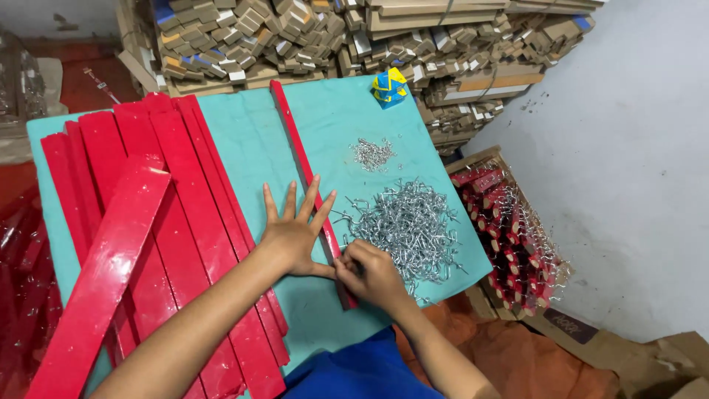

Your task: Attaching metal clips to red plastic strips and packing them into a box

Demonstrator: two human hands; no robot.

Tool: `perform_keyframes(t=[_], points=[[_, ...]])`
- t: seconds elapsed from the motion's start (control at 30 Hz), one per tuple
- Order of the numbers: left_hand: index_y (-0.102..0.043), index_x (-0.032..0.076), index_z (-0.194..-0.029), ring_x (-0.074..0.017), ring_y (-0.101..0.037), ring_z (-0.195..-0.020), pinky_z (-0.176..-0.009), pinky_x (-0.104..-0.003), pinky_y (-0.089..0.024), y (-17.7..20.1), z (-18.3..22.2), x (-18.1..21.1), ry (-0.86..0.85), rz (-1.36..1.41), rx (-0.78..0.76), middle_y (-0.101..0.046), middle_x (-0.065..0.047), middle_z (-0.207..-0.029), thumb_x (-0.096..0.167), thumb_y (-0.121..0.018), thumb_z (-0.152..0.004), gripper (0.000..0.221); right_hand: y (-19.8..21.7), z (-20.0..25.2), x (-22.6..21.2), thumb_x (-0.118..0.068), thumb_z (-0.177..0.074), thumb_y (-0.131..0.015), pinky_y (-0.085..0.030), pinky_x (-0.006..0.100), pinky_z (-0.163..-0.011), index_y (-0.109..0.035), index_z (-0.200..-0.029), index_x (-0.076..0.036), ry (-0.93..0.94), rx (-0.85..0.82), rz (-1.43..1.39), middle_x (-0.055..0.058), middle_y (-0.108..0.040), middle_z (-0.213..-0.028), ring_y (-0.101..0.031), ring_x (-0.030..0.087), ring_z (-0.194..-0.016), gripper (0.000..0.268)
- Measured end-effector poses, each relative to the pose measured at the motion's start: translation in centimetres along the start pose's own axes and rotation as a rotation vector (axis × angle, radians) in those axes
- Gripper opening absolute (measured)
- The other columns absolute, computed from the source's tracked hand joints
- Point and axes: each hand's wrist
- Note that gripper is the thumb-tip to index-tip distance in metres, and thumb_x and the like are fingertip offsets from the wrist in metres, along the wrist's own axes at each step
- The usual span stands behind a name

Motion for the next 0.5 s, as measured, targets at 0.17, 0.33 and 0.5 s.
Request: perform_keyframes(t=[0.17,0.33,0.5], points=[[0.007,0.021,-0.166,-0.0484,0.000,-0.155,-0.109,-0.082,0.015,1.4,-0.1,0.0,0.013,-0.021,-0.061,0.013,-0.015,-0.173,0.077,-0.079,-0.067,0.143,0.7,-0.1,-1.5,-0.014,-0.087,-0.078,-0.055,0.032,-0.059,-0.064,-0.082,-0.012,-0.021,0.032,-0.049,0.001,-0.060,-0.067,-0.066,0.023,-0.063,0.015],[-0.001,0.026,-0.166,-0.0446,0.000,-0.157,-0.112,-0.081,0.011,3.1,-0.3,0.5,0.084,-0.047,-0.108,0.013,-0.011,-0.173,0.063,-0.091,-0.063,0.142,4.7,-1.9,-4.9,-0.007,-0.089,-0.075,-0.058,0.039,-0.067,-0.068,-0.109,-0.004,-0.008,-0.162,-0.116,0.009,-0.067,-0.078,-0.071,0.029,-0.072,0.021],[-0.012,0.030,-0.164,-0.0456,-0.006,-0.156,-0.111,-0.082,0.011,5.1,0.9,0.5,0.217,-0.020,0.096,0.005,-0.011,-0.173,0.058,-0.085,-0.074,0.120,5.2,-3.0,-4.3,-0.006,-0.094,-0.071,-0.058,0.040,-0.070,-0.065,-0.099,-0.004,0.097,-0.288,-0.073,0.012,-0.064,-0.076,-0.071,0.034,-0.077,0.007]])
Point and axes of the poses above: each hand's wrist, its own z-axis away from the middle knuckle, its own y-axis out of the back of the hand, x = y × z
